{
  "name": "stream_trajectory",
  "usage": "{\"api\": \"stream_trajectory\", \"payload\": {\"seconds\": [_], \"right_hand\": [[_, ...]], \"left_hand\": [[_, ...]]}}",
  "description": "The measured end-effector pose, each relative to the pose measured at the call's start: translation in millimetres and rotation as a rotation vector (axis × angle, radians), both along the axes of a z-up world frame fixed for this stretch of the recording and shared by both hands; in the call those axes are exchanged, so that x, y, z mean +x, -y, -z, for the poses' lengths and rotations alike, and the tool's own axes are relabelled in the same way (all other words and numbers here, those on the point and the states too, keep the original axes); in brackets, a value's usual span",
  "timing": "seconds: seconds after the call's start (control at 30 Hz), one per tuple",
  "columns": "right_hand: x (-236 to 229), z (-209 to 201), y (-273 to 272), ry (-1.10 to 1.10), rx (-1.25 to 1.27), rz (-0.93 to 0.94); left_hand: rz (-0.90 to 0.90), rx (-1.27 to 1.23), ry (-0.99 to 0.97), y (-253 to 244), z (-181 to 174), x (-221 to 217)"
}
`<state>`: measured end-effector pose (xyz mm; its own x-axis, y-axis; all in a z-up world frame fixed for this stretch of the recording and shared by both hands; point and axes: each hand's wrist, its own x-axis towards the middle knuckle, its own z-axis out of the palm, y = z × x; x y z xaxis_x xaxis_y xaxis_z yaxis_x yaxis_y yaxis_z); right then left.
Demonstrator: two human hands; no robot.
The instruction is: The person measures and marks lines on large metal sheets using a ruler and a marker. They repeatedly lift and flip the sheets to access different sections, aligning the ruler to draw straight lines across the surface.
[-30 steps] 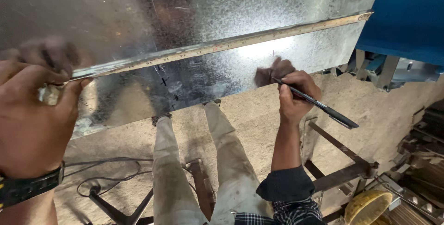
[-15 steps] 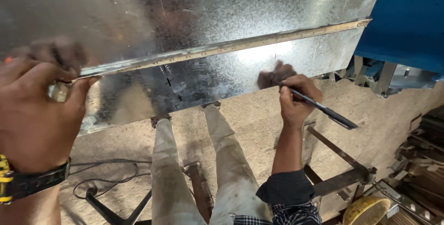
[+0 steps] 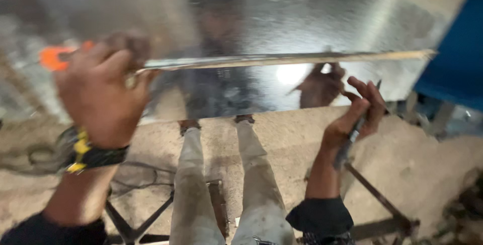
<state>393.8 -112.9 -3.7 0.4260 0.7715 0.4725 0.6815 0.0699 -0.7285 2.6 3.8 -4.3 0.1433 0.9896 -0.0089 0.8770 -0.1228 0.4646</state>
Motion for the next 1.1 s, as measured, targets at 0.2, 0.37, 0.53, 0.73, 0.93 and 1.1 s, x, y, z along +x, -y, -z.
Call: {"api": "stream_trajectory", "payload": {"seconds": [0.2,0.37,0.53,0.73,0.93,1.1], "right_hand": [[-61,20,0,-0.181,-0.076,-0.336],[-108,22,-9,-0.188,-0.072,-0.266],[-89,8,-24,-0.066,-0.007,0.013],[-74,-11,-19,-0.025,-0.081,0.048],[-71,-13,-1,-0.237,-0.025,0.156],[-79,-28,22,-0.839,0.179,0.138]], "left_hand": [[-0.002,0.017,-0.060,6,6,0],[-0.027,0.045,0.050,4,-2,1],[-0.023,0.064,0.104,2,-6,0],[-0.044,0.107,0.144,2,-11,0],[0.060,0.009,0.179,7,3,-5],[0.144,-0.528,0.279,78,18,-7]]}}
